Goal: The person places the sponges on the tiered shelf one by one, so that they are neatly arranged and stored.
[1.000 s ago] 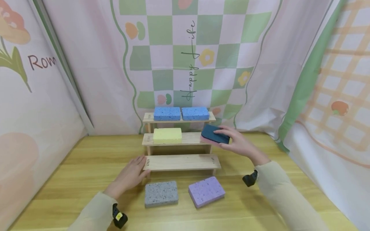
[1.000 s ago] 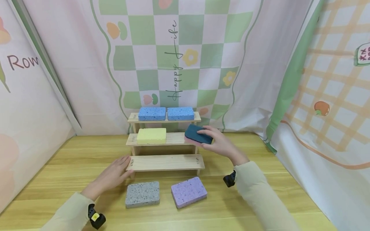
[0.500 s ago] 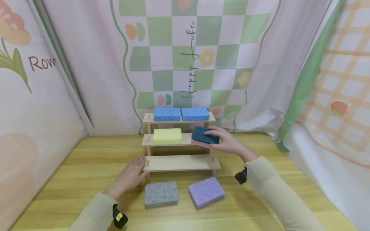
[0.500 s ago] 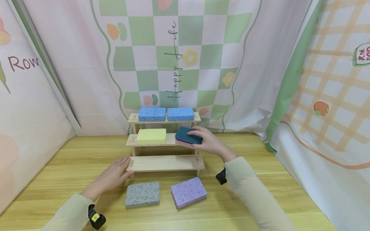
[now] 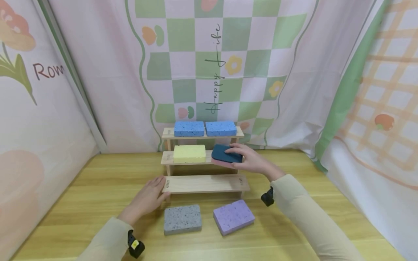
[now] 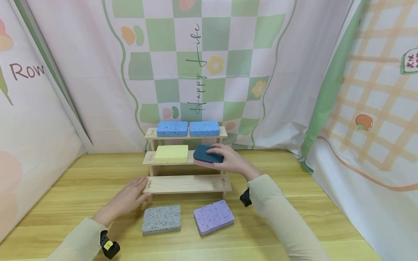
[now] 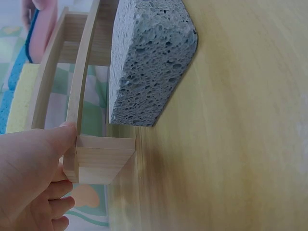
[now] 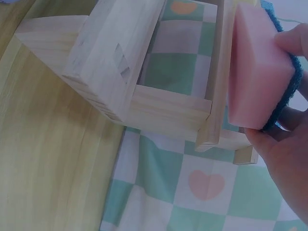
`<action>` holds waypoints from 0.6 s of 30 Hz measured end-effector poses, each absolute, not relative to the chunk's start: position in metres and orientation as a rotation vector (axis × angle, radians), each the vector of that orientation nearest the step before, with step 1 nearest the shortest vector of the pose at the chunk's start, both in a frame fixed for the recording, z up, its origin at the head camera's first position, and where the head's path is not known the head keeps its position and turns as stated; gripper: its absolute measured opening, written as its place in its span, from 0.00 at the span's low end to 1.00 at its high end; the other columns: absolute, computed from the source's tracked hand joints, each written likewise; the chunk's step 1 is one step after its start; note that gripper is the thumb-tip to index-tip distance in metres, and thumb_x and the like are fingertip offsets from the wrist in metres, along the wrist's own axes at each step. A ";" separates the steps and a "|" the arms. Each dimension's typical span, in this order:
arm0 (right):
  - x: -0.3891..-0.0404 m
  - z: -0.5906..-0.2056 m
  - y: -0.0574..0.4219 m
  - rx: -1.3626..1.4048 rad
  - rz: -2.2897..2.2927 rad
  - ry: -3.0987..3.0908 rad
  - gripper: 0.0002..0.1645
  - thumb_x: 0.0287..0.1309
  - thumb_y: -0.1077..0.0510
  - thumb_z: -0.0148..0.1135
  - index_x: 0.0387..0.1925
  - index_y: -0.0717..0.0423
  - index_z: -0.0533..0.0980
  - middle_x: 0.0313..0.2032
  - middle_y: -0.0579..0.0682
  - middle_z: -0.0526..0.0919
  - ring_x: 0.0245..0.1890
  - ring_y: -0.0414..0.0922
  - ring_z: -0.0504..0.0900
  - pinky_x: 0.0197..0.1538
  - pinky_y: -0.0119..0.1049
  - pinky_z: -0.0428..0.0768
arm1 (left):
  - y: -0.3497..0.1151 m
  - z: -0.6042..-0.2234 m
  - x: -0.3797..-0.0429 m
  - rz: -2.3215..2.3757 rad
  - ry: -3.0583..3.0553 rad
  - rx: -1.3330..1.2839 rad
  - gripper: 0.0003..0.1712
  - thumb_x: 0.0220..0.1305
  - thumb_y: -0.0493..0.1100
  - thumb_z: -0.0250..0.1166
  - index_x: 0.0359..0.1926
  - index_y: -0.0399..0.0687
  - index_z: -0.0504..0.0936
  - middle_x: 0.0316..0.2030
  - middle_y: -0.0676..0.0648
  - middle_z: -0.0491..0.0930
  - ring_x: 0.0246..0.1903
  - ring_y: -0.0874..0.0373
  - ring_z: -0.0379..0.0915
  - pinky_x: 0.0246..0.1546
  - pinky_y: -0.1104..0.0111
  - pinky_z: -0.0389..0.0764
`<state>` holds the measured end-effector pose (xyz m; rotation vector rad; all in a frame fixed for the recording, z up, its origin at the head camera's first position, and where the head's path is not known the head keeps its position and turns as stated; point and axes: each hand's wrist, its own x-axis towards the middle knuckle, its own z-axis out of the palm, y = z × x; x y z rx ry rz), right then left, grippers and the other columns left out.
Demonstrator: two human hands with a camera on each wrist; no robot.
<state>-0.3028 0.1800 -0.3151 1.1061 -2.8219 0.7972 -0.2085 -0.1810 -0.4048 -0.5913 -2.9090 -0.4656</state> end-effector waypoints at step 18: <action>-0.313 -0.314 0.176 1.182 0.699 -2.789 0.25 0.57 0.61 0.54 0.58 0.55 0.72 0.65 0.61 0.59 0.63 0.61 0.56 0.56 0.58 0.63 | -0.181 -0.405 -0.209 -0.472 -2.922 -0.585 0.35 0.68 0.50 0.53 0.64 0.26 0.58 0.64 0.31 0.56 0.63 0.38 0.51 0.63 0.49 0.52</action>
